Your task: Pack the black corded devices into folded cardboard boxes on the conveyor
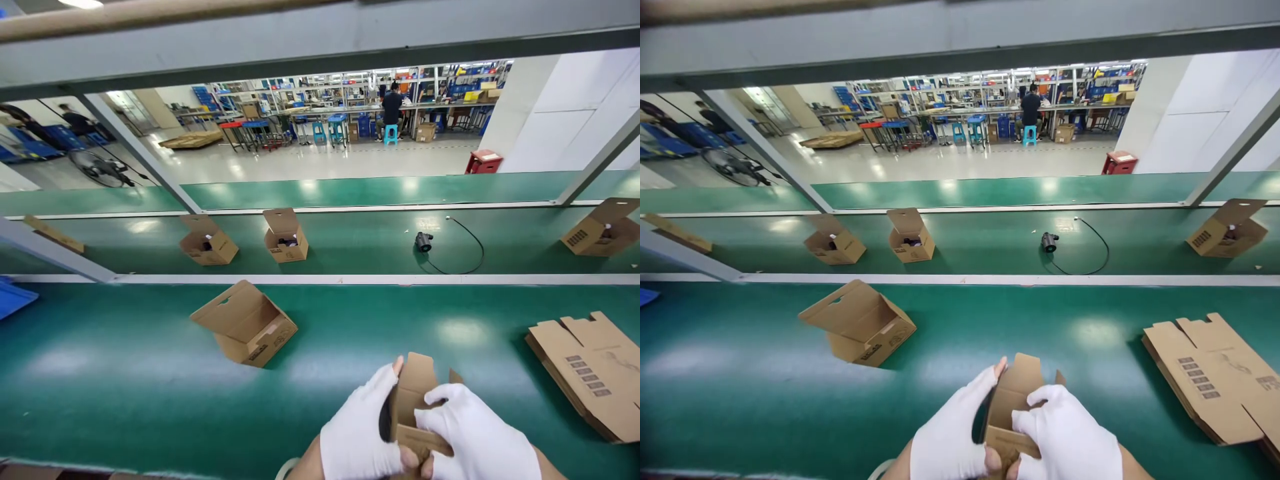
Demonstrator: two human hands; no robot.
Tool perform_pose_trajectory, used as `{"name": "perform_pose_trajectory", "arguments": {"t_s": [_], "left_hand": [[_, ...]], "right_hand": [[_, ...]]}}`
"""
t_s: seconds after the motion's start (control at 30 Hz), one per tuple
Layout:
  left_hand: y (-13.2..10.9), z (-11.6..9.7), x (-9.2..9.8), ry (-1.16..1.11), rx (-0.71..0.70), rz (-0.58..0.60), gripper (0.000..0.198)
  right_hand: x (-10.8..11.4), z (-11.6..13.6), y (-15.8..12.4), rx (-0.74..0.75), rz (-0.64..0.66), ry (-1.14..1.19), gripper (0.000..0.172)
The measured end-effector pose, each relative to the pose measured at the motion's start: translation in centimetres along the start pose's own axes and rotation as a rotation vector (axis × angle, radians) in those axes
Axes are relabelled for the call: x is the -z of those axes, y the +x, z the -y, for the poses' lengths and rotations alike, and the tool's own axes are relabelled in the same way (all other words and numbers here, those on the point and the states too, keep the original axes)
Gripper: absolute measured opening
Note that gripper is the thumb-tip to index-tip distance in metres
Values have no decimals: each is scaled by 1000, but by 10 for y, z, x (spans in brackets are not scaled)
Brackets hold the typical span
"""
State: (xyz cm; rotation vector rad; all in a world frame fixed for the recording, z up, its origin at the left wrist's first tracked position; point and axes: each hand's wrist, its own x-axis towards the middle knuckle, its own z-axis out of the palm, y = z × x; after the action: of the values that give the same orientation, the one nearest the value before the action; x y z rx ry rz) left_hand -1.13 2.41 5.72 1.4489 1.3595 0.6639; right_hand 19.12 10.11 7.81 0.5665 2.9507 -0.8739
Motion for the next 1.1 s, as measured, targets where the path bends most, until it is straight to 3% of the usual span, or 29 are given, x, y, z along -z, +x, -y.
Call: {"name": "perform_pose_trajectory", "arguments": {"t_s": [0.1, 0.17, 0.23, 0.27, 0.3, 0.37, 0.47, 0.57, 0.63, 0.73, 0.8, 0.87, 0.97, 1.1], "left_hand": [[-3, -7, -3, 38, -11, 47, 74], [-3, -9, -3, 3, -77, 27, 54], [-4, -8, -3, -60, -112, 0, 49], [-5, -7, -4, -88, -111, -6, 49], [-6, -7, -4, -111, -102, 0, 49], [-9, -5, -6, -135, -69, 21, 51], [-9, -6, -7, -113, -25, 52, 54], [-9, -13, -4, -152, -119, 27, 51], [-9, -19, -1, -199, -160, -1, 50], [-12, -24, 2, -207, -124, -19, 50], [-12, -22, 1, -191, -102, -13, 52], [-10, -15, -2, -186, -106, -1, 57], [-7, -5, -5, -188, -131, -3, 62], [-8, -3, -8, -171, -84, -4, 60]], "right_hand": [[-3, -7, -10, 77, -113, 10, 16], [-8, -21, -23, 104, -342, 43, 23], [-15, -40, -36, -65, -626, 129, 30], [-18, -48, -41, -197, -697, 228, 32], [-21, -54, -43, -314, -684, 384, 35], [-24, -58, -42, -404, -483, 811, 42], [-23, -46, -26, -261, -155, 1363, 53], [-18, -35, -7, -184, 39, 1510, 52], [-12, -39, 0, -165, 114, 1440, 50], [2, -56, 6, -85, 292, 1354, 62], [13, -65, 11, -43, 441, 1349, 71], [26, -65, 19, -54, 542, 1208, 70], [41, -50, 35, -104, 593, 777, 55], [43, -25, 47, -141, 546, 370, 37]]}}
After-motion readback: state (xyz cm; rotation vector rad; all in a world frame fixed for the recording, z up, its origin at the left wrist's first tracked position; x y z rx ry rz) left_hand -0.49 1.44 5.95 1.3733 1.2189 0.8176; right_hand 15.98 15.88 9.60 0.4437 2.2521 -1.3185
